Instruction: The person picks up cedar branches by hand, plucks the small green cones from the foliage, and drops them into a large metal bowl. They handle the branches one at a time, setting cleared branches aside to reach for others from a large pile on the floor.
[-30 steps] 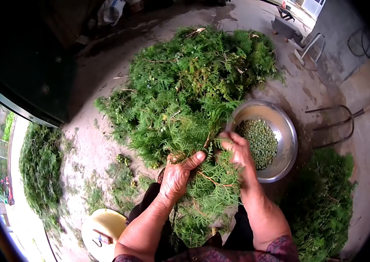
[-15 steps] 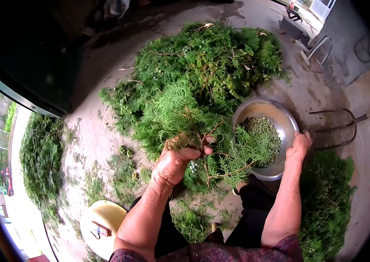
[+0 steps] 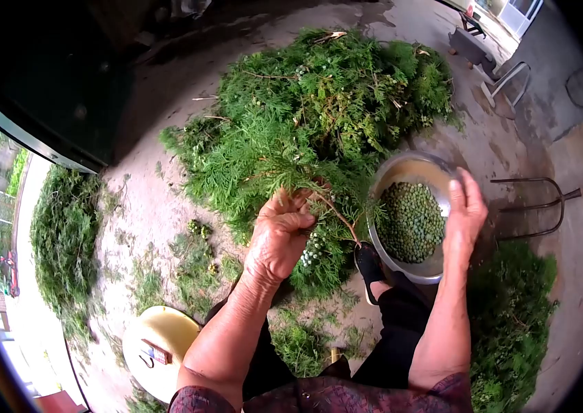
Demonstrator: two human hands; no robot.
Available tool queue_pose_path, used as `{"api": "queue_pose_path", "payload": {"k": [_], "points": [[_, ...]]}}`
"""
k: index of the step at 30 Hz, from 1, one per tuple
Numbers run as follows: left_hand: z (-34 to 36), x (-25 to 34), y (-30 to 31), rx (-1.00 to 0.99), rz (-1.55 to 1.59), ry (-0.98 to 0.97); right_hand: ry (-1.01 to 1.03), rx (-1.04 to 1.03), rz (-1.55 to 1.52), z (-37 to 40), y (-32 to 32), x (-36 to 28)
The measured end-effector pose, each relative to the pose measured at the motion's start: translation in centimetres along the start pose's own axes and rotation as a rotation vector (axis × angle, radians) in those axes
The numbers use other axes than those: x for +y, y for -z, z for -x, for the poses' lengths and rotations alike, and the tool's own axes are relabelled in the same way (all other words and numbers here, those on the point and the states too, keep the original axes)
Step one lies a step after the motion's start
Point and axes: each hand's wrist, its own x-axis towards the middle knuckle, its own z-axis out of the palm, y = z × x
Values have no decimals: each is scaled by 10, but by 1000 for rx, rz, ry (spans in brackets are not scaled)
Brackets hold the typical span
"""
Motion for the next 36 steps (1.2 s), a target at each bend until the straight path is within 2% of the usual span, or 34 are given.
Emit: {"api": "queue_pose_path", "payload": {"k": [1,2,3,5,8,9,10,13,16,17,19,26,27,28,30,31,32,33,34,35,36], "points": [[1,1,-5,-20,-8,-19,-35,-222,6,16,-9,-24],[1,-1,-6,-17,-15,-13,303,-422,39,27,-21,-33],[0,-3,-4,-13,-21,-8,464,-539,141,41,-34,-44],[2,-1,-10,2,-37,14,657,-626,368,62,-51,-49],[2,-5,-3,-11,-116,21,532,-745,358,73,-61,-37],[6,-6,-6,36,-96,43,516,-649,239,75,-65,-33],[7,-5,-10,-15,-136,18,446,-622,126,73,-67,-30],[9,-11,-3,-40,-294,-48,222,-659,83,67,-64,-29],[11,-6,6,10,-296,65,60,-708,-20,63,-67,-17],[14,-3,3,105,-282,20,-10,-724,-67,61,-68,-16],[14,6,7,115,-314,9,-154,-755,-159,59,-69,-14],[25,19,13,61,-386,-36,-385,-824,-361,70,-82,-25],[27,20,12,10,-404,-34,-262,-819,-269,70,-85,-24],[29,22,10,-32,-425,-41,25,-793,-62,69,-90,-3],[37,32,9,-50,-578,-62,223,-828,126,75,-90,-24],[37,34,12,-83,-618,-134,345,-836,274,78,-90,-30],[36,35,16,-114,-665,-202,372,-917,455,78,-89,-29],[33,35,23,-240,-794,-221,421,-988,610,80,-88,-34],[32,36,30,-372,-926,-228,557,-1057,773,79,-89,-22],[39,38,34,-448,-1184,-297,481,-1070,945,86,-92,-36],[48,38,35,-533,-1439,-354,556,-1156,1017,81,-94,-18]]}}
